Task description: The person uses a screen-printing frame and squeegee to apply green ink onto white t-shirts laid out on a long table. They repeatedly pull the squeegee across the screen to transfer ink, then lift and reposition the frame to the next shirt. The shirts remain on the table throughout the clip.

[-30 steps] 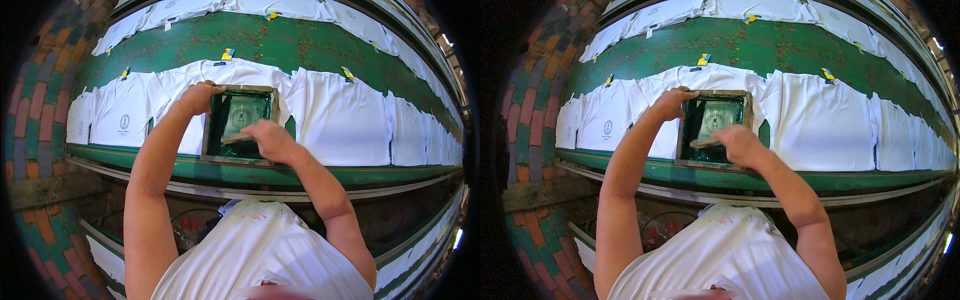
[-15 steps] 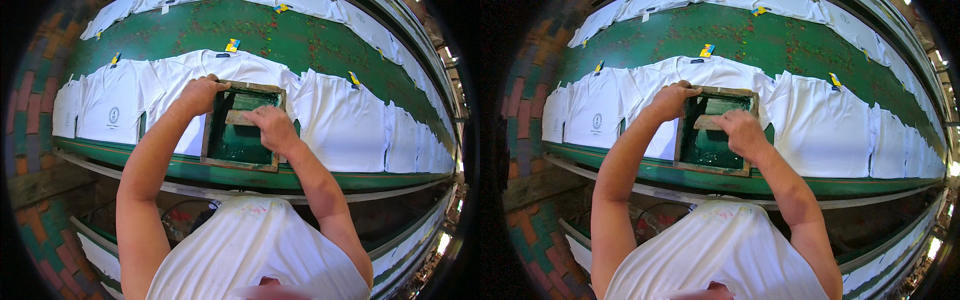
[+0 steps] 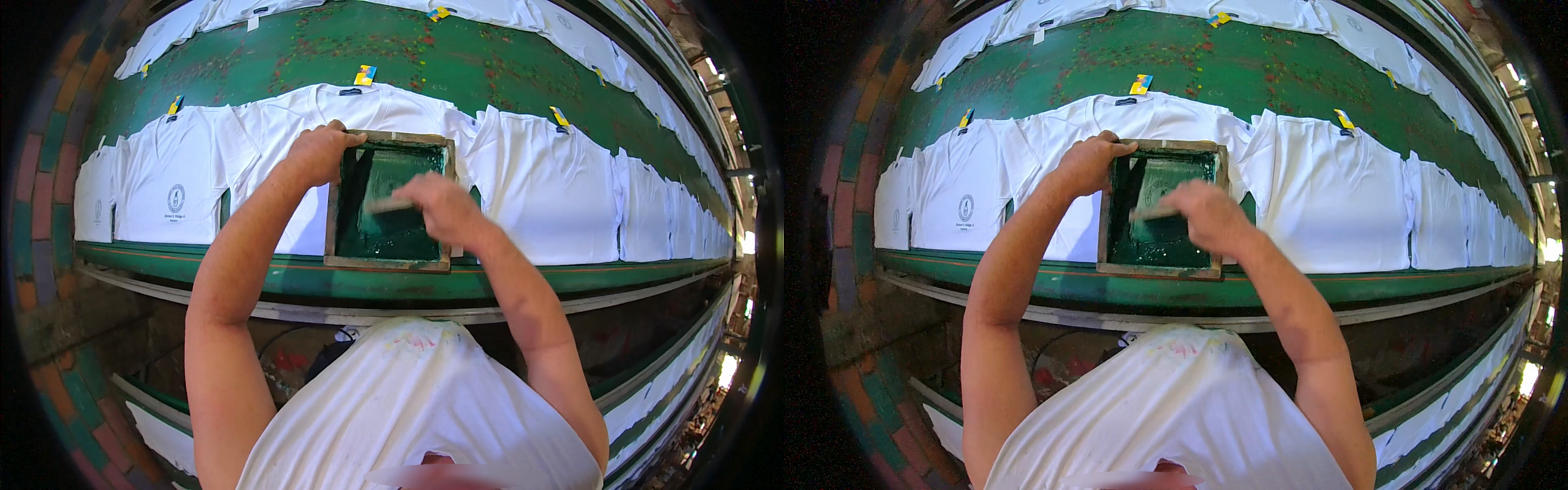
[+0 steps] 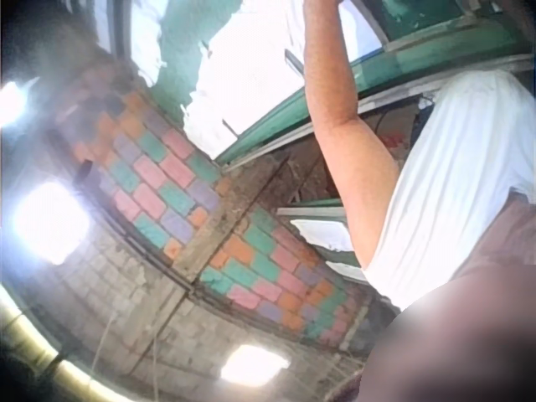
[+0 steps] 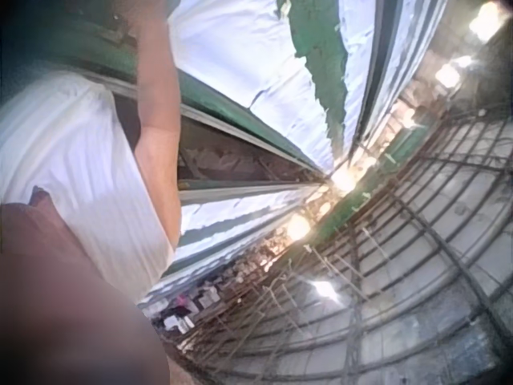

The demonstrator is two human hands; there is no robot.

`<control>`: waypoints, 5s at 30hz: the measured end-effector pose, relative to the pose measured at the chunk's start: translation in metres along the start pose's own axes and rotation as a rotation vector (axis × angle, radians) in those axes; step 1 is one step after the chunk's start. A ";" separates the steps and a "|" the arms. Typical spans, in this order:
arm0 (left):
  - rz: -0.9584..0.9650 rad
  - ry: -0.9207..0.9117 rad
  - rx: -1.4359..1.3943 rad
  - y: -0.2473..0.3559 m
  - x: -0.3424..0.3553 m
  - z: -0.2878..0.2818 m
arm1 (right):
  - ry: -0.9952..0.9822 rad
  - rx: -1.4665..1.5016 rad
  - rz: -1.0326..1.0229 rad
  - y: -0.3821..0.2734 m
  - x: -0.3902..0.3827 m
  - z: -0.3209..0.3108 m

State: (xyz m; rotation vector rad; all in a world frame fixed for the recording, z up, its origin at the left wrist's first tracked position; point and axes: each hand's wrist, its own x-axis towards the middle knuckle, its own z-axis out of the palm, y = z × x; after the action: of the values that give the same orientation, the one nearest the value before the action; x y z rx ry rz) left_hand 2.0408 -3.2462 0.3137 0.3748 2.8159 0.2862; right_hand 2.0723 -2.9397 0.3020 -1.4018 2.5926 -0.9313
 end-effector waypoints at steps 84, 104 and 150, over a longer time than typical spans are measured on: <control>-0.020 0.871 -1.059 0.530 0.099 0.199 | 0.837 0.729 0.659 0.212 -0.481 -0.190; -0.101 0.798 -1.202 0.529 0.107 0.218 | 0.679 0.644 0.727 0.241 -0.488 -0.184; 0.186 0.069 0.176 0.471 0.208 0.056 | 0.025 -0.376 0.251 0.148 -0.412 -0.239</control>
State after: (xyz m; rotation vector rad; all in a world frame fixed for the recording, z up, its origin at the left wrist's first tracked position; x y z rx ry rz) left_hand 1.9719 -2.7330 0.3175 0.6800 2.8858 0.0907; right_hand 2.1287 -2.4441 0.3241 -1.0866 2.9845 -0.4484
